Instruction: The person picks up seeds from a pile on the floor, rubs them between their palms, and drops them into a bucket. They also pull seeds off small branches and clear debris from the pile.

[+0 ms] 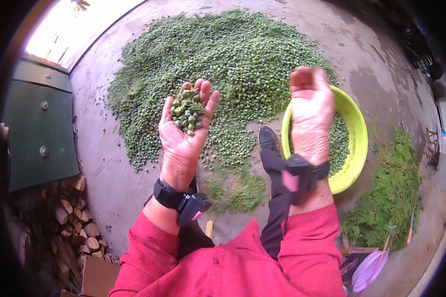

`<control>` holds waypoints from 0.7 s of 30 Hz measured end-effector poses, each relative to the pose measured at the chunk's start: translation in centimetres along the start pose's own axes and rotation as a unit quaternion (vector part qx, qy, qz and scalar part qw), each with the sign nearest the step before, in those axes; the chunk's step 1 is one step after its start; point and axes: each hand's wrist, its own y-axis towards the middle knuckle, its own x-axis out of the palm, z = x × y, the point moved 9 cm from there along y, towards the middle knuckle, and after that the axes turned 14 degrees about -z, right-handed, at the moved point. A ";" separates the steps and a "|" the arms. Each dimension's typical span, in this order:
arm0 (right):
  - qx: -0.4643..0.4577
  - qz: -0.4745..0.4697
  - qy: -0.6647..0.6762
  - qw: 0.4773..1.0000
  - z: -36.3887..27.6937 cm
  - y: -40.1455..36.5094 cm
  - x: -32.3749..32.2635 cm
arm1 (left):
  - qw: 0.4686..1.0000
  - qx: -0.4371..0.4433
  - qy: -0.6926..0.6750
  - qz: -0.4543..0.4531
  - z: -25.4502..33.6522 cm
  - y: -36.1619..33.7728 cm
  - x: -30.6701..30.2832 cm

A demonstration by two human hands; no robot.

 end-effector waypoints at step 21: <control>-0.004 -0.298 -0.509 0.808 6.8 -6.2 13.6 | 0.997 -0.056 0.049 0.031 -0.6 -0.5 -0.8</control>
